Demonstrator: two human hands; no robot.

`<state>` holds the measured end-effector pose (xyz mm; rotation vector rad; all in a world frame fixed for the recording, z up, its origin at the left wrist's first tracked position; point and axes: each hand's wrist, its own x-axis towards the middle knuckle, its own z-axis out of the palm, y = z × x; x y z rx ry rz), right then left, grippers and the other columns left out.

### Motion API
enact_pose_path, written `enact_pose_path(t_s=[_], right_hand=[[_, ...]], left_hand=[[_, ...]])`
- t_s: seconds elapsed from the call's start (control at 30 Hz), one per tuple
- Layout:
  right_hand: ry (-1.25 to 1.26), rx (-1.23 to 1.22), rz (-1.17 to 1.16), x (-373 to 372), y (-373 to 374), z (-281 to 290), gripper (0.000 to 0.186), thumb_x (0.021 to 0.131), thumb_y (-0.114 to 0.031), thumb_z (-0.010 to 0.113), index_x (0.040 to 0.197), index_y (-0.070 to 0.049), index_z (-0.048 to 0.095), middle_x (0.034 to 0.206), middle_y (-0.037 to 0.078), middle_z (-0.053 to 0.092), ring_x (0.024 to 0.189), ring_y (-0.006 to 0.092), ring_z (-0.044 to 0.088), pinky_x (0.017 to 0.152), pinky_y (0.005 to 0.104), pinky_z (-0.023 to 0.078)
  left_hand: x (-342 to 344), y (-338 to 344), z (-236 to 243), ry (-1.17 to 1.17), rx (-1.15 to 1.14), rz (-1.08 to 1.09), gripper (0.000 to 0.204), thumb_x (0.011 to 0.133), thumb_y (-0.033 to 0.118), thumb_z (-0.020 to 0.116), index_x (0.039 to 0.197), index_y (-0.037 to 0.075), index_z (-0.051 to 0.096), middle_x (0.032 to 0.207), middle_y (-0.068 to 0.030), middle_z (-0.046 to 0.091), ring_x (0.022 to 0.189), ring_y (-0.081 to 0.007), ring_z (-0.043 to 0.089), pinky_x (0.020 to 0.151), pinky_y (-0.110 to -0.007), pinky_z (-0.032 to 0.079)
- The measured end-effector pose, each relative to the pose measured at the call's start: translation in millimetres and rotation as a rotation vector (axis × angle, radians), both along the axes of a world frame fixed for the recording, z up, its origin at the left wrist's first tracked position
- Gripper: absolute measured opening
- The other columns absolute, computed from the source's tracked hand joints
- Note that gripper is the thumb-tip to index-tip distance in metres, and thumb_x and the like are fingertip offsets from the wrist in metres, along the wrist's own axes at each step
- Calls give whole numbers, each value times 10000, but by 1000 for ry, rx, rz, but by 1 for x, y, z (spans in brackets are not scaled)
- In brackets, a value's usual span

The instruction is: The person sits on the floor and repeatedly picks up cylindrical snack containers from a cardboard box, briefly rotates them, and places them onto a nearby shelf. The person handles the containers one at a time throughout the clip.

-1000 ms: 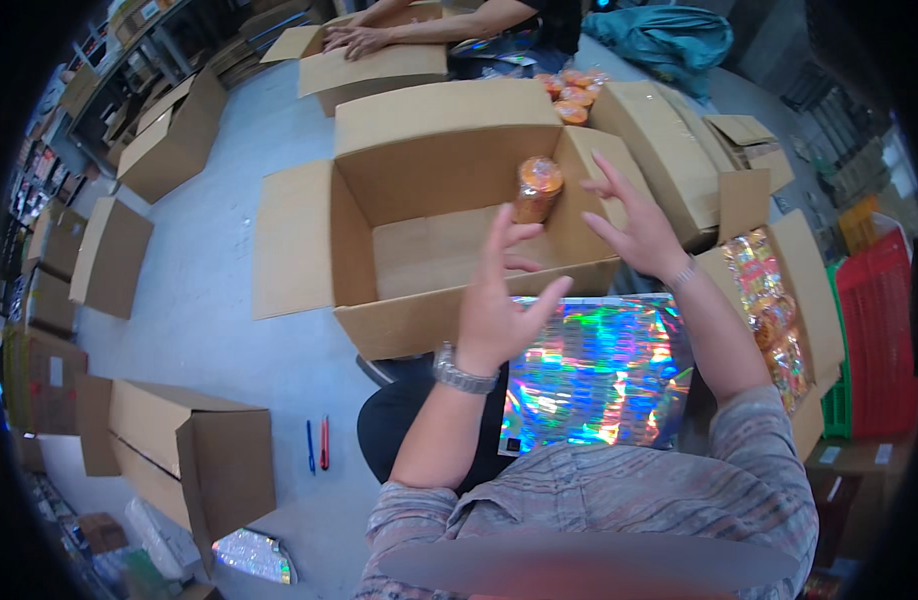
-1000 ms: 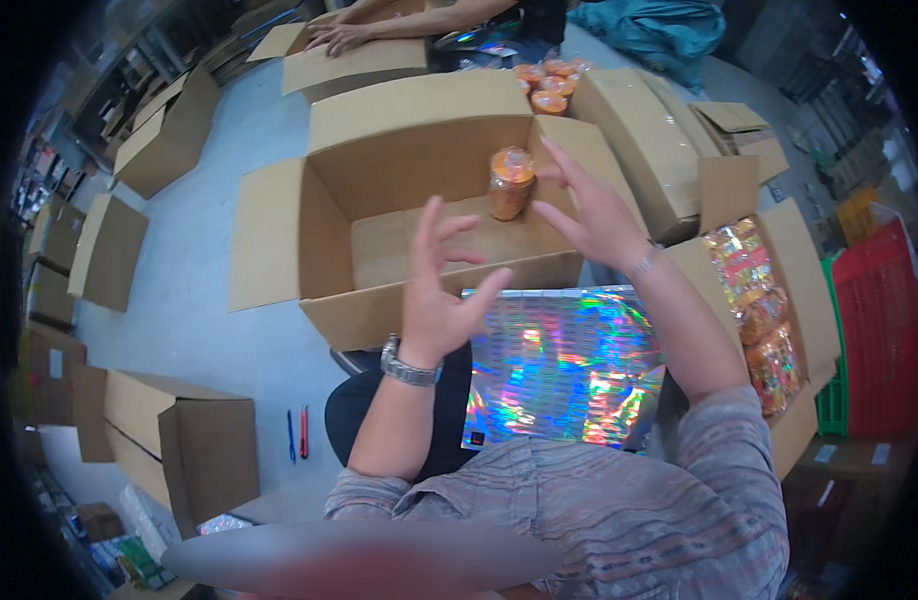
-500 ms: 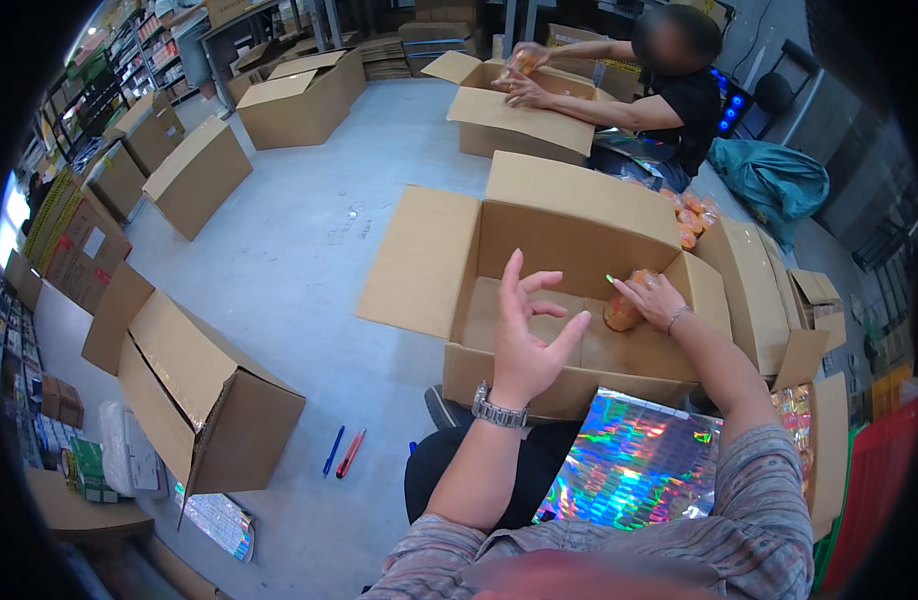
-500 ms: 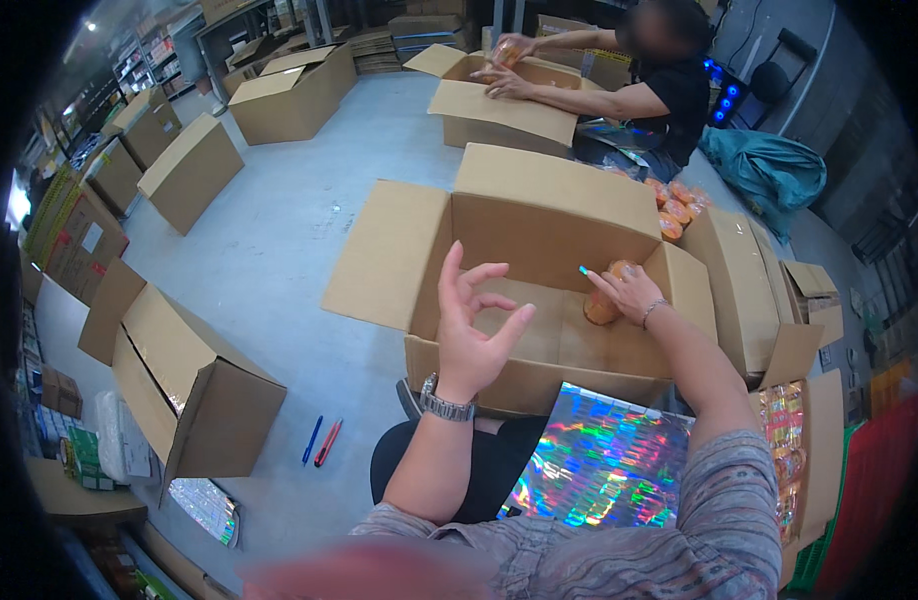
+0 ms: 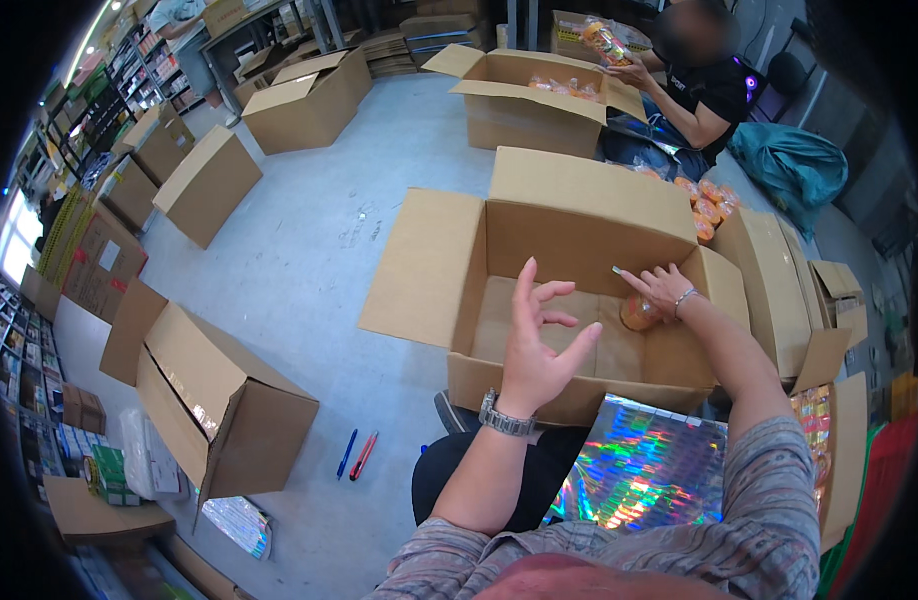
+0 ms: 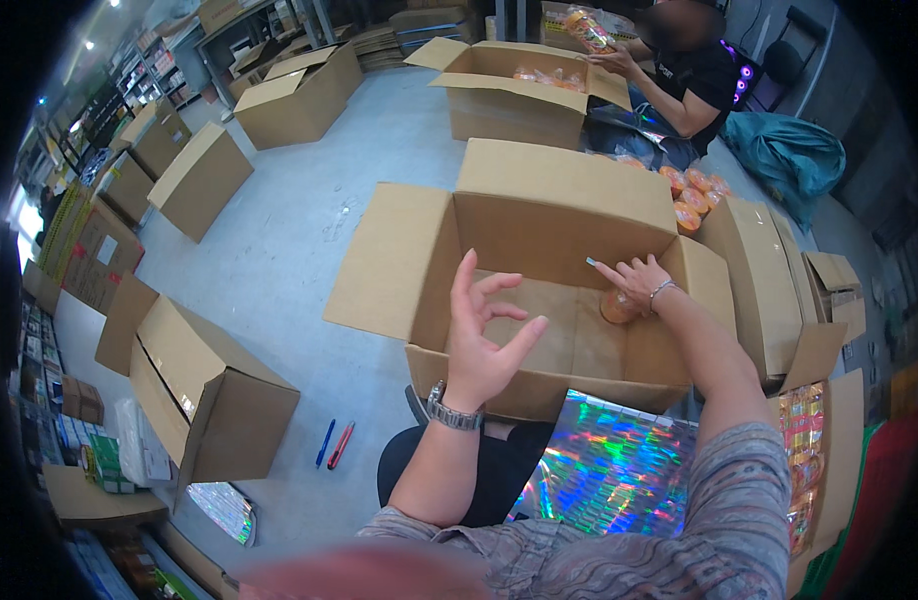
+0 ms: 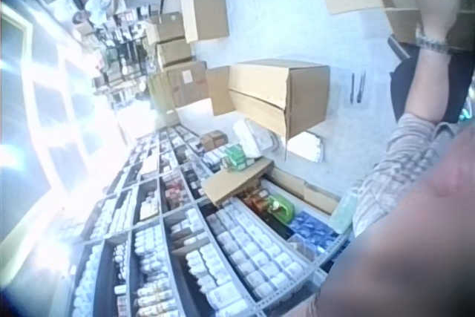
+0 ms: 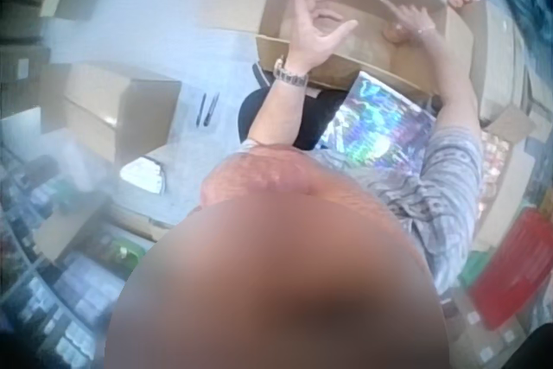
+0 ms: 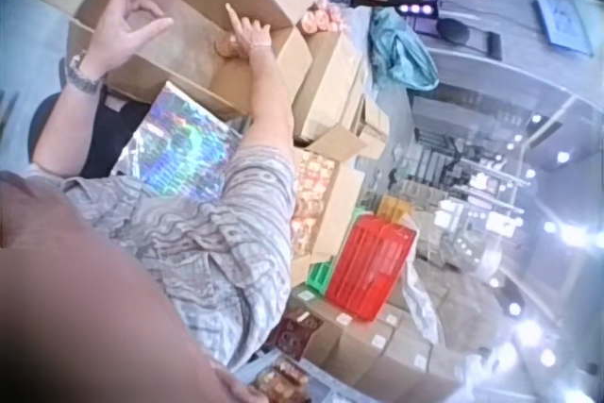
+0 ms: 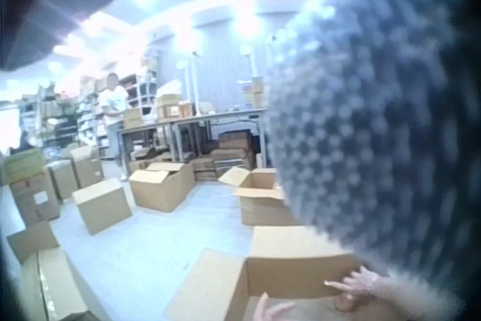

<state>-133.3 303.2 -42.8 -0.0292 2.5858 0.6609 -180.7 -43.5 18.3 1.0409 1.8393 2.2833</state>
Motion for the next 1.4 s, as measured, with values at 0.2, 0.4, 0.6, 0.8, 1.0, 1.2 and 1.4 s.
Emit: enact_pose_path(t_s=[0.2,0.4,0.6,0.8,1.0,1.2,1.4], right_hand=[[70,-248,-97,32,-21,8,1364,634,-246,901,1667,-182,12,1289,135,555,1167,375,582,931,483,550],[415,-693,-270,56,-63,65,1382,595,-195,870,1647,-55,-14,1215,186,560,1109,396,565,1024,439,487],[708,-831,-36,87,-146,188,1408,595,-207,888,1646,-26,-32,1207,178,555,1087,328,582,978,387,489],[937,-1032,252,101,-229,241,1461,613,-306,950,1656,-58,-41,1382,168,506,1233,284,549,994,402,483],[1193,-1479,-187,121,-242,194,1497,664,-395,959,1643,-124,-141,1574,223,322,1387,377,463,1085,515,445],[990,-1941,-632,130,-257,118,1386,787,-296,912,1628,-124,-177,1549,236,340,1366,375,491,1099,514,464],[1074,-1999,-576,121,-259,107,1340,811,-211,896,1628,-92,-159,1466,217,416,1308,320,539,1046,435,519]], left_hand=[[1,3,-3,-16,-53,-16,1043,841,171,852,1628,97,173,1314,-107,615,902,-152,678,700,-279,553],[-3,3,-10,-36,-358,-126,1200,739,214,932,1627,64,139,1408,-162,560,1122,-256,655,933,-373,563],[17,17,-11,417,-344,-39,1273,659,246,965,1620,46,155,1530,-200,470,1433,-333,468,1164,-441,419],[36,15,-4,6,69,-290,1124,600,303,1011,1484,32,372,1421,-154,562,1284,-284,596,1074,-422,498],[40,4,-15,-495,476,-423,797,766,298,902,1407,55,496,1316,-78,621,1233,-215,615,1054,-412,514],[26,2,-30,-672,678,-674,779,829,424,839,1424,72,481,1321,-69,618,1222,-232,624,1050,-428,524],[39,6,-21,-707,664,-635,926,815,573,785,1477,32,429,1378,-137,594,1274,-285,602,1077,-450,515]])
